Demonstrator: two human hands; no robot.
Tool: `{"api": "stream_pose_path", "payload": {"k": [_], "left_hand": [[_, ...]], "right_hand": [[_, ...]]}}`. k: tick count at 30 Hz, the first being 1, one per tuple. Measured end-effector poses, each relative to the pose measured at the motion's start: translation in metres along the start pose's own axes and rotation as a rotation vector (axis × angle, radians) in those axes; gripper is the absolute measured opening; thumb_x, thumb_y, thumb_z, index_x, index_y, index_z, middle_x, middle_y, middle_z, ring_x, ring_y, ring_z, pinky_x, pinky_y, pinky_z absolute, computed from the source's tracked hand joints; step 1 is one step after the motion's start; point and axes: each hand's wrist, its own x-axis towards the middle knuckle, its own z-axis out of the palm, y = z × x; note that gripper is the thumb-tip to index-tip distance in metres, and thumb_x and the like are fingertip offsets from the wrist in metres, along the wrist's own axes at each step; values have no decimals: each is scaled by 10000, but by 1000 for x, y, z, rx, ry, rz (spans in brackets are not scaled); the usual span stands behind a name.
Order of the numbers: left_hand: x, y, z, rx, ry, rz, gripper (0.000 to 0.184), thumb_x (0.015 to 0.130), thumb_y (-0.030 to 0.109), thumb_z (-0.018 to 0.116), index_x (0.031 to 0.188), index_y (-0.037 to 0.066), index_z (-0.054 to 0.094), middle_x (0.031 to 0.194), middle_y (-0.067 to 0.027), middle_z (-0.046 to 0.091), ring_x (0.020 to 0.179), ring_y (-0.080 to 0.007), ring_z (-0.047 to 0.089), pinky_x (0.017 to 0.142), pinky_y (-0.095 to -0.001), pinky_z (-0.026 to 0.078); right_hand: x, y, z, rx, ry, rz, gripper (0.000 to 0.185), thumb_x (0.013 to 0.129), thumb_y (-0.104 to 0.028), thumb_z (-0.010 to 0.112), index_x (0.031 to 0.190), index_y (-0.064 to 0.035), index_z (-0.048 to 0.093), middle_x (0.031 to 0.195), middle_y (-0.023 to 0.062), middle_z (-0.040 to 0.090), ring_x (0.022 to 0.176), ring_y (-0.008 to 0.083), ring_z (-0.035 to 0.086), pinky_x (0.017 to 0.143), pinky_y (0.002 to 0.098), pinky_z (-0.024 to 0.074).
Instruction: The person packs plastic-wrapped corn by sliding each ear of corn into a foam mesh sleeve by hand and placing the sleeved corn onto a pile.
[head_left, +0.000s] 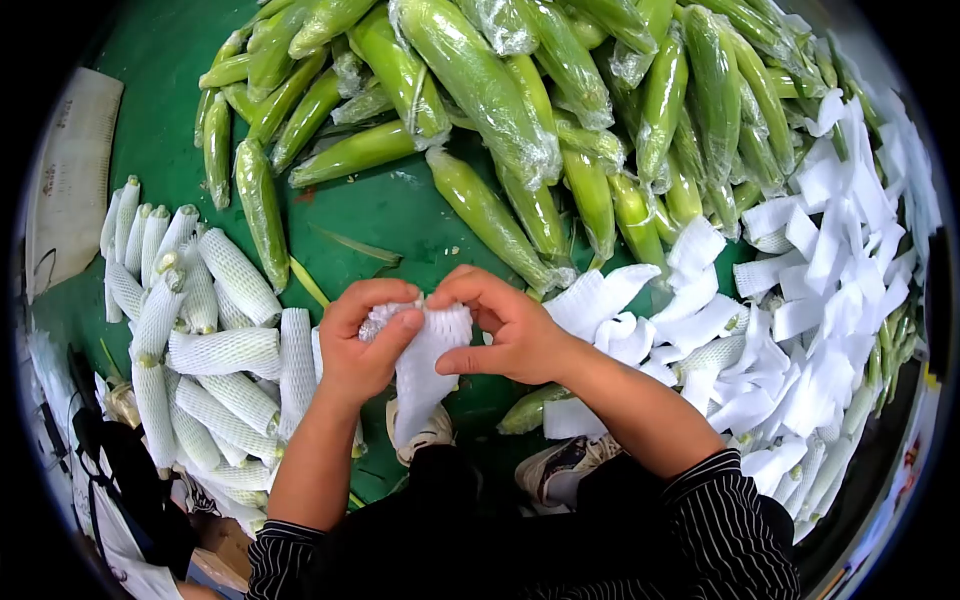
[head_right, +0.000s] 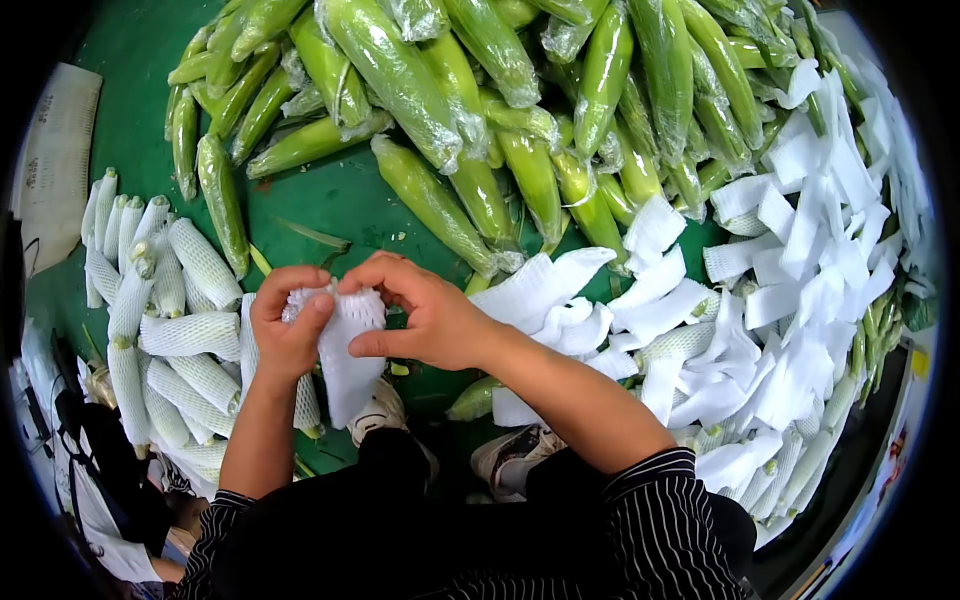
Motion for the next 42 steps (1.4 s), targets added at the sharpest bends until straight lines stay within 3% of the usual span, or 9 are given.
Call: {"api": "stream_pose_path", "payload": {"k": [5,10,14,16,21,25,32,37,42], "left_hand": [[-2,-17,1,-214,74,-26,475,731,369,884,904,41,587,878,-34,620,835,-124,586,758,-267,477],[1,-20,12,-273,122,-2,656,701,624,780,925,45,567,850,-28,587,792,-122,566,750,-259,476],[10,-7,-7,417,-215,431,274,929,281,671,1049,46,599,980,-82,574,969,-268,543,890,-395,436],[2,18,-7,538,-303,336,243,811,60,650,1054,62,633,1115,-113,587,987,-336,500,912,-452,404],[-32,15,-4,515,-218,150,329,696,-46,646,1000,74,684,1246,-136,583,950,-341,502,863,-429,414],[-44,17,4,351,-80,150,456,732,-109,601,1122,101,709,1286,-123,545,1035,-305,497,882,-385,420],[-59,22,9,-713,-31,-396,461,869,-5,660,1323,12,583,1496,-65,353,1339,-213,407,1109,-365,347],[-65,0,10,-1116,121,-547,404,1032,234,539,1373,22,497,1401,-101,557,1307,-236,501,1120,-435,356],[-85,-46,18,-1280,189,-579,316,1051,212,481,1293,10,506,1365,-150,570,1272,-278,535,1116,-452,373]], "right_hand": [[3,-10,-11,-643,-31,-135,353,736,-181,877,964,-78,628,1123,104,576,1043,294,562,893,385,455],[-1,-35,-15,-700,301,-916,266,646,-59,815,664,-66,549,1004,111,616,880,306,576,766,409,475],[-5,-60,-20,-86,173,-306,149,748,-13,739,800,-21,599,927,86,644,805,221,610,703,341,484],[-13,-53,3,585,246,263,134,816,-10,703,912,-5,610,969,75,657,828,166,625,714,303,497],[-1,-30,25,946,123,219,458,954,-46,588,1387,-122,462,1157,97,643,1008,162,646,870,321,531],[0,-5,30,987,332,337,433,1035,-336,495,1415,-129,475,1285,91,627,1135,242,638,960,422,532],[-6,16,25,755,324,269,414,1027,-281,535,1374,-60,488,1290,113,614,1165,215,621,999,374,516],[-8,31,30,600,397,306,360,1018,-220,568,1328,-44,519,1210,83,619,1078,161,618,933,310,513],[-11,56,20,544,426,384,253,1033,-211,561,1219,-44,601,1081,42,652,962,115,624,860,262,509]]}}
